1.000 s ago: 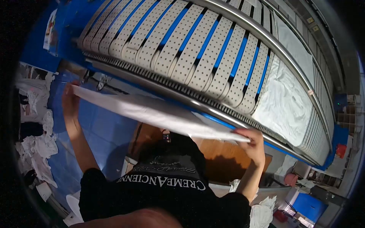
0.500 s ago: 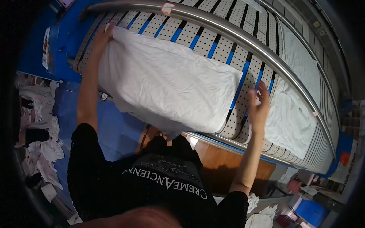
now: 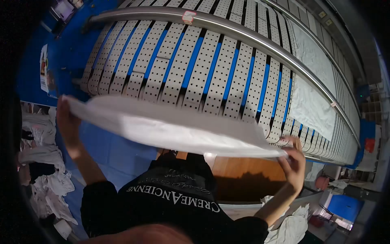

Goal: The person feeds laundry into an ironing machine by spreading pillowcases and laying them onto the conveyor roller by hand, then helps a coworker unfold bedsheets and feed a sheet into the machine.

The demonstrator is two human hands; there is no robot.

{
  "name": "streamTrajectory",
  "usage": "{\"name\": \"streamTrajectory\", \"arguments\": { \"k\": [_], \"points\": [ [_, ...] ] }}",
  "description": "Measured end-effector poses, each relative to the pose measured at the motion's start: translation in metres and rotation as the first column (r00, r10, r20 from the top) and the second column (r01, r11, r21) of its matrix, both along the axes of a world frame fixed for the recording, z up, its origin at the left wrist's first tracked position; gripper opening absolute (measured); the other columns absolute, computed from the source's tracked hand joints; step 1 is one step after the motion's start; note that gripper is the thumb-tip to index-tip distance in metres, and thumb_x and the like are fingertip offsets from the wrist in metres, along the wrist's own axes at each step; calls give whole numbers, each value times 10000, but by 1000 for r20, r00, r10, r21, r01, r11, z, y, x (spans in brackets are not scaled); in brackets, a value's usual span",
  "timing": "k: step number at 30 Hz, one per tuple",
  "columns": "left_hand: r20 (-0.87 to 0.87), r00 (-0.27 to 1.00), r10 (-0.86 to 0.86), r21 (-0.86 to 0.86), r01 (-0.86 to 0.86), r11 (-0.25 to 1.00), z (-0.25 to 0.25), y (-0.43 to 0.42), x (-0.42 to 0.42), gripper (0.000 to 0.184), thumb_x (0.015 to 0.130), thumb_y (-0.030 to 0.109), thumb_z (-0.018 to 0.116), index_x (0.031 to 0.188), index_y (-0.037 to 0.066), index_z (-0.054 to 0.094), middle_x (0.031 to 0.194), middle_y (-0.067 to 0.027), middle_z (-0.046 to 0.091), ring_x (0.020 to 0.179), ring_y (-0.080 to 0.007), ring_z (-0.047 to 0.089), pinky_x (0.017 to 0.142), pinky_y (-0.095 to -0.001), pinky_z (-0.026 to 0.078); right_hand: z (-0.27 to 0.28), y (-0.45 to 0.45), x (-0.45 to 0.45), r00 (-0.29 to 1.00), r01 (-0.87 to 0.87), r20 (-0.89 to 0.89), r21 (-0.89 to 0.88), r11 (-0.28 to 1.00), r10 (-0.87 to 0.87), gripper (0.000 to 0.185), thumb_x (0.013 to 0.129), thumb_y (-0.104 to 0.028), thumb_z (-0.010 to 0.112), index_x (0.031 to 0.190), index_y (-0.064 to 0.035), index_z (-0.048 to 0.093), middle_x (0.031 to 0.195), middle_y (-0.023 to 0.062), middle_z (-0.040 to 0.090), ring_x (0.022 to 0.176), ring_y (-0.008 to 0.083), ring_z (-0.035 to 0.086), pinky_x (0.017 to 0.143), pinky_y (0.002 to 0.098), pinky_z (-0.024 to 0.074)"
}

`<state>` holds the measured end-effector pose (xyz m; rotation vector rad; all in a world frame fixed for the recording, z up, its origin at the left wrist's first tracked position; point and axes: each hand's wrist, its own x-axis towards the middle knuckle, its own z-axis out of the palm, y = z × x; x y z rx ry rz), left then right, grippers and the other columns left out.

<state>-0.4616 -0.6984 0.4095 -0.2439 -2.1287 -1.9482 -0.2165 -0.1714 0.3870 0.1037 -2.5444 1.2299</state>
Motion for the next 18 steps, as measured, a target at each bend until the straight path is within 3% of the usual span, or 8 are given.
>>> {"name": "streamTrajectory", "arguments": {
  "k": [2, 3, 4, 7, 10, 12, 15, 18],
  "points": [
    [25, 990, 138, -72, -136, 988, 3, 34, 0, 270, 894, 332, 482, 926, 69, 531, 614, 26, 460, 417, -62, 407, 362, -184, 301, 6, 0, 46, 910, 389, 386, -661, 642, -154, 73, 840, -16, 476, 849, 16, 541, 809, 96, 516, 455, 82, 463, 385, 191, 317],
    [30, 960, 277, -146, -270, 952, 4, 46, -4, 267, 896, 328, 476, 912, 66, 522, 597, 27, 449, 420, -63, 424, 365, -186, 309, 0, 8, 39, 946, 286, 316, -718, 634, -69, 115, 877, -68, 459, 899, 5, 545, 751, 63, 520, 357, 62, 385, 328, 204, 279],
    [176, 984, 8, -194, 27, 981, -3, 47, -23, 281, 895, 324, 473, 922, 51, 534, 606, 16, 477, 451, -74, 467, 377, -196, 338, -39, 37, 38, 848, 511, 407, -460, 727, -339, 120, 879, -112, 489, 908, -18, 558, 652, 17, 493, 362, 48, 357, 329, 207, 276],
    [129, 990, -63, -548, 124, 827, -51, 90, -100, 286, 878, 312, 498, 919, 36, 564, 633, -27, 513, 449, -106, 478, 411, -242, 394, -88, 51, -43, 798, 601, 379, -437, 669, -469, 196, 877, -195, 525, 889, -11, 588, 573, -5, 488, 520, 68, 481, 485, 203, 388],
    [12, 995, 97, -661, -65, 748, -73, 125, -193, 343, 852, 339, 540, 915, 2, 552, 685, -76, 579, 501, -129, 534, 442, -263, 429, -104, 68, -149, 769, 637, 106, -199, 744, -630, 245, 874, -211, 528, 945, 10, 606, 687, 71, 620, 600, 103, 564, 578, 226, 444],
    [5, 996, 85, -547, -68, 834, -94, 120, -233, 389, 827, 358, 573, 946, -13, 554, 722, -106, 611, 583, -159, 583, 506, -277, 459, -119, 73, -195, 748, 637, 43, -327, 698, -663, 289, 874, -230, 537, 1052, -3, 553, 850, 75, 631, 716, 115, 578, 673, 241, 446],
    [-456, 889, 40, -586, -334, 739, -61, 110, -193, 487, 802, 379, 606, 1069, -22, 534, 968, -161, 583, 892, -267, 556, 809, -340, 433, -122, 58, -191, 714, 577, -235, -335, 745, -659, 406, 873, -178, 547, 1209, 1, 404, 1162, 144, 504, 990, 145, 518, 834, 254, 407],
    [-541, 830, 136, -551, -472, 688, -84, 35, -116, 489, 819, 274, 610, 1161, -32, 440, 1067, -194, 514, 965, -269, 515, 836, -342, 423, -128, 11, -105, 531, 633, -338, -451, 629, -777, 307, 872, -126, 522, 1136, 7, 440, 1061, 130, 528, 940, 167, 525, 802, 266, 421]
  ]
}}
